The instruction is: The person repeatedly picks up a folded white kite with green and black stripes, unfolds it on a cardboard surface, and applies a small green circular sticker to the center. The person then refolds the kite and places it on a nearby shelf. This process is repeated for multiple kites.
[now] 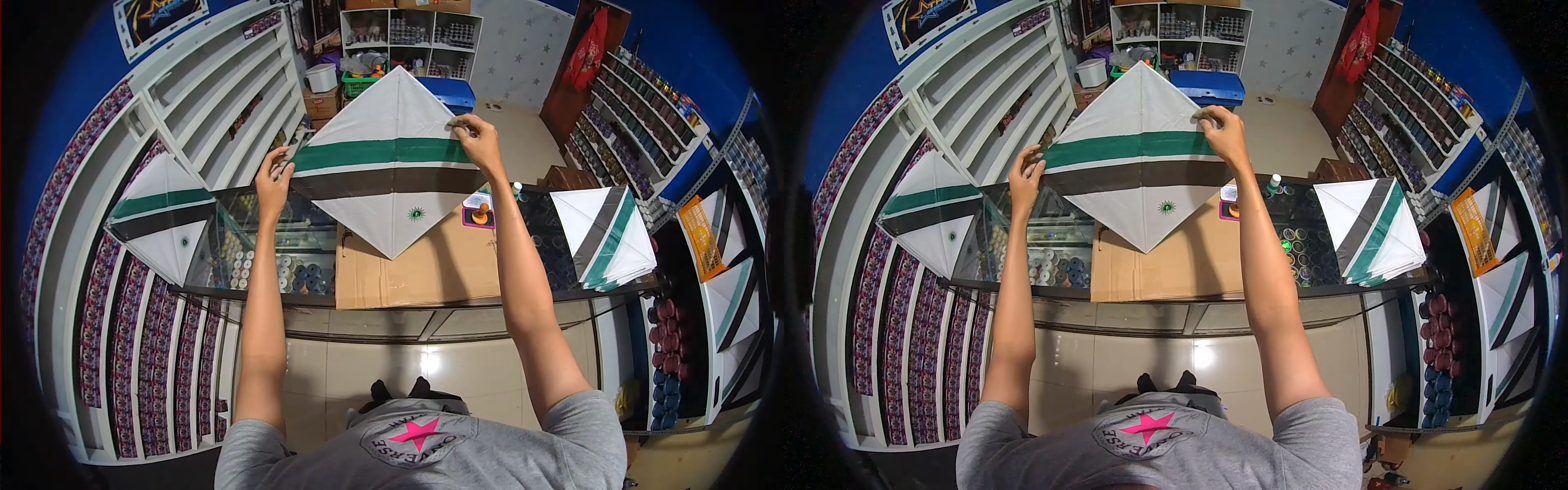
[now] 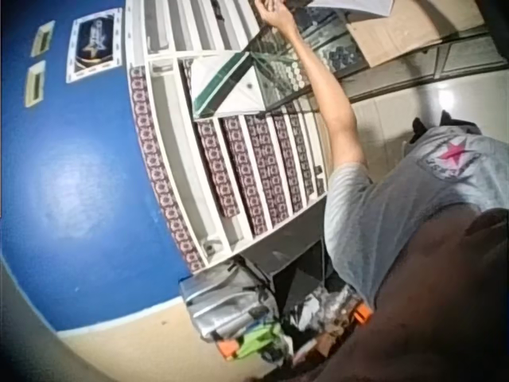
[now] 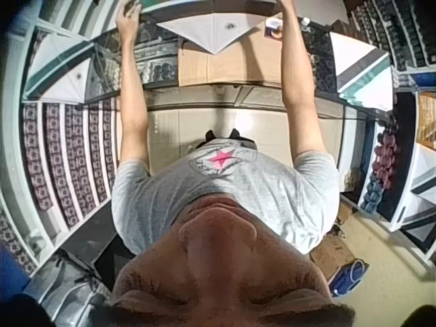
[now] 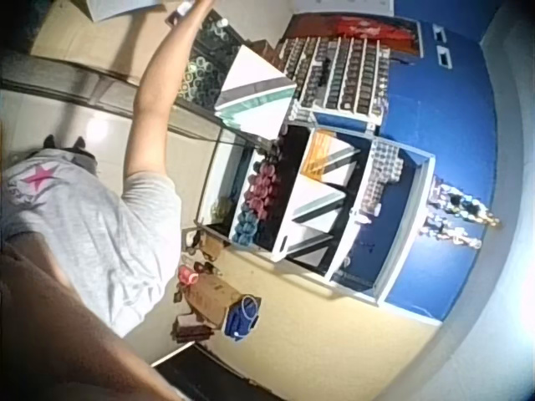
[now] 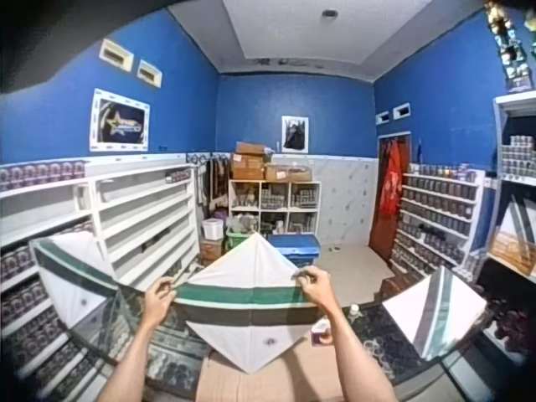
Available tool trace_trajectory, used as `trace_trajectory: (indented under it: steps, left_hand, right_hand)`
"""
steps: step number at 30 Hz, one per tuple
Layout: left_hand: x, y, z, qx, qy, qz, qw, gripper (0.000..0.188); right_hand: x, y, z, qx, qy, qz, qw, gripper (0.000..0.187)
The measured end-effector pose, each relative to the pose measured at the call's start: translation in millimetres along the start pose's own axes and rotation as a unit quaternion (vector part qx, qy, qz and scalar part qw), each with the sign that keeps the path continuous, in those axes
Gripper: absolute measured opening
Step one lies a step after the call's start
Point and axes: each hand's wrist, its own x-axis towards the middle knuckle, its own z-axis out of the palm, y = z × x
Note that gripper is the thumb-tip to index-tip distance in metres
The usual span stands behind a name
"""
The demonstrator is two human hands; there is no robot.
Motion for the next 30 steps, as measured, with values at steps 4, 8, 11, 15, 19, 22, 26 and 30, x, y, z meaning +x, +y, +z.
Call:
trace_trajectory:
  steps: [4, 8, 11, 15, 19, 22, 26, 30]
  left_hand:
    - [-3.3, -1.0, 1.2, -0.067, 0.034, -0.019, 0.997, 0.033]
    - [6.1, 12.1, 6.9, -0.117, 0.068, -0.036, 0.99, 0.031]
    - [19.3, 25.5, 9.2, -0.105, 0.073, -0.012, 0.992, 0.029]
    - [32.7, 49.7, 16.1, -0.11, 0.064, 0.0, 0.992, 0.024]
    - [38.8, 57.3, 15.9, -0.076, 0.046, 0.01, 0.996, 0.017]
    - [38.1, 57.7, 26.0, -0.072, 0.04, 0.019, 0.996, 0.014]
    - [26.4, 52.1, 30.6, -0.034, 0.037, 0.009, 0.999, 0.013]
    - [22.5, 50.9, 35.4, -0.034, 0.028, 0.013, 0.999, 0.013]
  right_hand:
    - [-5.9, 6.1, -2.4, 0.033, 0.01, -0.005, 0.999, 0.018]
    - [-12.6, 17.4, -5.1, 0.063, 0.02, 0.008, 0.998, 0.017]
    - [-18.2, 25.3, -5.7, 0.072, 0.025, 0.02, 0.997, 0.017]
    - [-29.8, 30.0, -4.5, 0.102, 0.028, 0.035, 0.994, 0.016]
    - [-39.7, 31.4, -1.2, 0.127, 0.021, 0.043, 0.991, 0.016]
    - [-46.5, 45.5, -3.0, 0.118, 0.021, 0.047, 0.992, 0.016]
    - [-55.6, 47.9, -3.1, 0.118, 0.002, 0.082, 0.99, 0.017]
    - [-57.7, 45.8, -4.5, 0.103, -0.008, 0.101, 0.989, 0.017]
